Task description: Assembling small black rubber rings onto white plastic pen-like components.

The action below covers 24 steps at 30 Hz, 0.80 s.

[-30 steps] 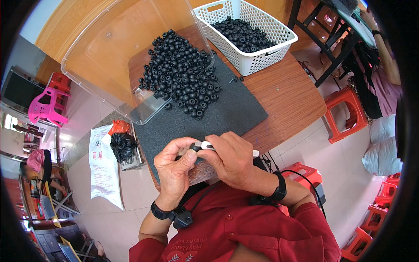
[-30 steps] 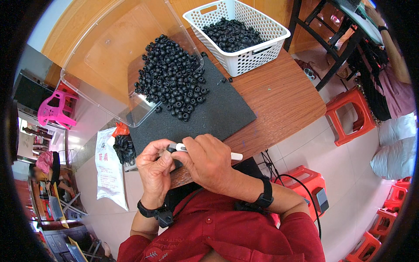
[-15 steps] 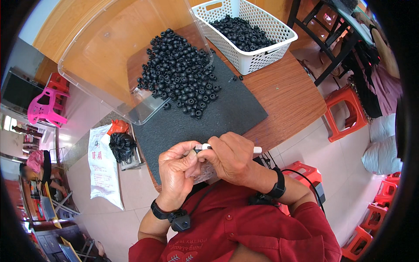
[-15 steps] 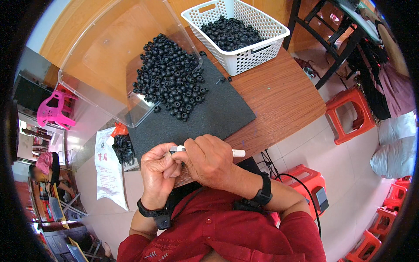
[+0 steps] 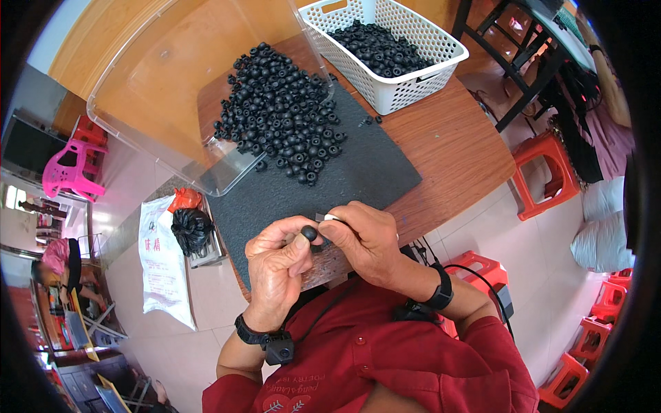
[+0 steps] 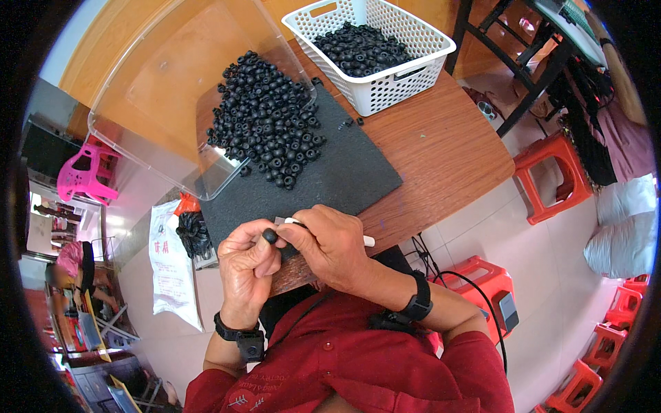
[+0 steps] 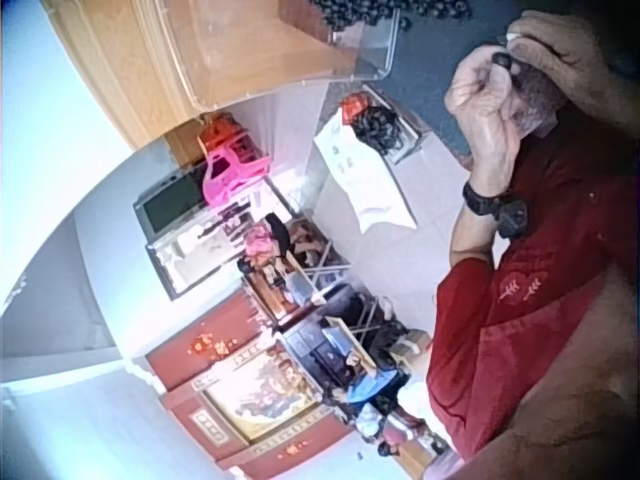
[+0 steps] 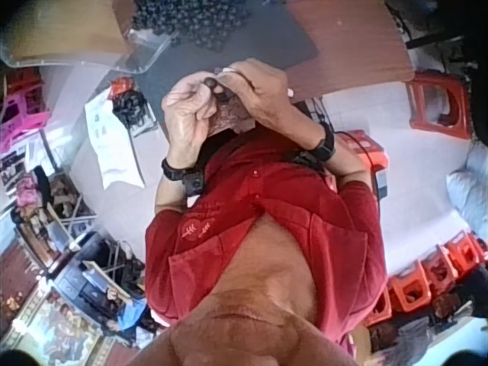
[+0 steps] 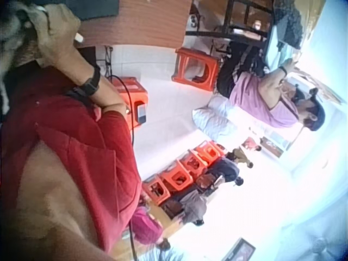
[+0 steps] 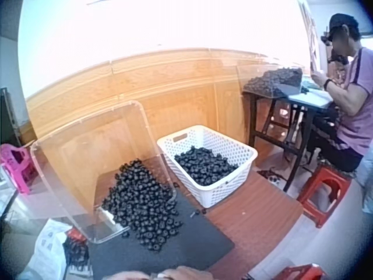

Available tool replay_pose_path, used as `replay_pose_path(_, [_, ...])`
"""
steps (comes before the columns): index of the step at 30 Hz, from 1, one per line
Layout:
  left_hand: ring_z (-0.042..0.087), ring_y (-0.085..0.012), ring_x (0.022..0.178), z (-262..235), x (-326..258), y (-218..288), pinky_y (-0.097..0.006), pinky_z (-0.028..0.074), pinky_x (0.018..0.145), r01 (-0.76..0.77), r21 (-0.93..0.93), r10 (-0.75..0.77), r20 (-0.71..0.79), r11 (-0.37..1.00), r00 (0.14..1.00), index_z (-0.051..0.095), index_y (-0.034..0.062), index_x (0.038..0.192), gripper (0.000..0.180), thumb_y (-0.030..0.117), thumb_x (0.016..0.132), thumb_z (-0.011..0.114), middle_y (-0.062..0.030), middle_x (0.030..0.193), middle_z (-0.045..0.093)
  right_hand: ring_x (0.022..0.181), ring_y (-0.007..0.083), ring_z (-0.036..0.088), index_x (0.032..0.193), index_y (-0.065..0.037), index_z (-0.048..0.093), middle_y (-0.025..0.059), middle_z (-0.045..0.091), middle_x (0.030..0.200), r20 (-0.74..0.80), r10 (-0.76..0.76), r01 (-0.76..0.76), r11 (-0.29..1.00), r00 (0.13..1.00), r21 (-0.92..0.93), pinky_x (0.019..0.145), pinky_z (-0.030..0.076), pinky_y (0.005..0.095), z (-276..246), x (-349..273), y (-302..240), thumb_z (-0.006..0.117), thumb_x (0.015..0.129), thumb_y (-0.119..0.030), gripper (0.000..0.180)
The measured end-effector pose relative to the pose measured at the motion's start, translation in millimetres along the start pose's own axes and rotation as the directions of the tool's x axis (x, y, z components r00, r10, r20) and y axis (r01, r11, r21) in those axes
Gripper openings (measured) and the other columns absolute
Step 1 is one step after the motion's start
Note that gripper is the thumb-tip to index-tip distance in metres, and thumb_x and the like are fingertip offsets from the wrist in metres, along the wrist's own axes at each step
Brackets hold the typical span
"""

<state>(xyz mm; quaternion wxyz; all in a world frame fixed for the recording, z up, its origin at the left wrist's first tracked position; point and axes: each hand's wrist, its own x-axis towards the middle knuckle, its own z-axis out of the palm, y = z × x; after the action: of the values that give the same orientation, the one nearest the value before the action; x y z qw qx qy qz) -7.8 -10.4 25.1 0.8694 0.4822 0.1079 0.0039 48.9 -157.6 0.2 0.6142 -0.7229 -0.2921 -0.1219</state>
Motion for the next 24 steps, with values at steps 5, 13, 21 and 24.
replay_pose_path(5, [0.038, -0.0039, 0.051, -4.8, 5.6, -4.7, -0.019, 0.028, 0.045, -0.075, 0.028, 0.075, 0.004, 0.997, 0.997, 0.063, -0.0059, 0.101, 0.021, 0.005, 0.083, 0.067, -0.0038, 0.076, 0.059, 0.059, 0.0217, 0.058, 0.082, -0.001, 0.063, 0.0103, 0.059, 0.069, 0.043, 0.111, -0.115, 0.986, 0.993, 0.117, 0.052, 0.044, 0.0322, 1.3, 2.8, -3.3, 0.067, 0.084, -0.018, 0.018])
replay_pose_path(13, [0.039, -0.0047, 0.051, -2.4, 16.2, 1.7, -0.019, 0.029, 0.044, -0.06, -0.015, 0.061, 0.086, 0.998, 0.994, 0.063, -0.0066, 0.1, 0.023, 0.003, 0.08, 0.07, -0.006, 0.078, 0.06, 0.065, 0.0069, 0.05, 0.09, 0.002, 0.065, 0.0039, 0.059, 0.074, 0.161, 0.285, -0.316, 0.923, 0.945, 0.219, 0.055, 0.04, 0.0246, -11.9, 5.7, -6.4, 0.065, 0.088, -0.017, 0.019])
replay_pose_path(21, [0.034, -0.0037, 0.044, 47.9, 103.2, 53.8, -0.02, 0.025, 0.041, 0.054, 0.344, -0.089, 0.084, 0.937, 0.992, 0.062, -0.0028, 0.098, 0.02, 0.011, 0.084, 0.066, -0.009, 0.077, 0.063, 0.064, 0.0122, 0.054, 0.088, 0.002, 0.063, 0.0082, 0.06, 0.073, -0.014, 0.299, -0.295, 0.946, 0.954, 0.138, 0.057, 0.042, 0.0272, -33.1, 3.1, 4.4, 0.065, 0.087, -0.015, 0.018])
replay_pose_path(24, [0.033, -0.0028, 0.043, 83.1, 159.0, 64.7, -0.019, 0.027, 0.04, 0.005, 0.472, -0.088, 0.155, 0.881, 0.984, 0.061, -0.0023, 0.092, 0.018, 0.014, 0.085, 0.065, -0.0083, 0.077, 0.062, 0.061, 0.0165, 0.056, 0.086, 0.002, 0.063, 0.0115, 0.059, 0.071, -0.066, 0.286, -0.277, 0.953, 0.956, 0.125, 0.056, 0.043, 0.0296, -42.3, 2.4, 7.1, 0.065, 0.086, -0.014, 0.016])
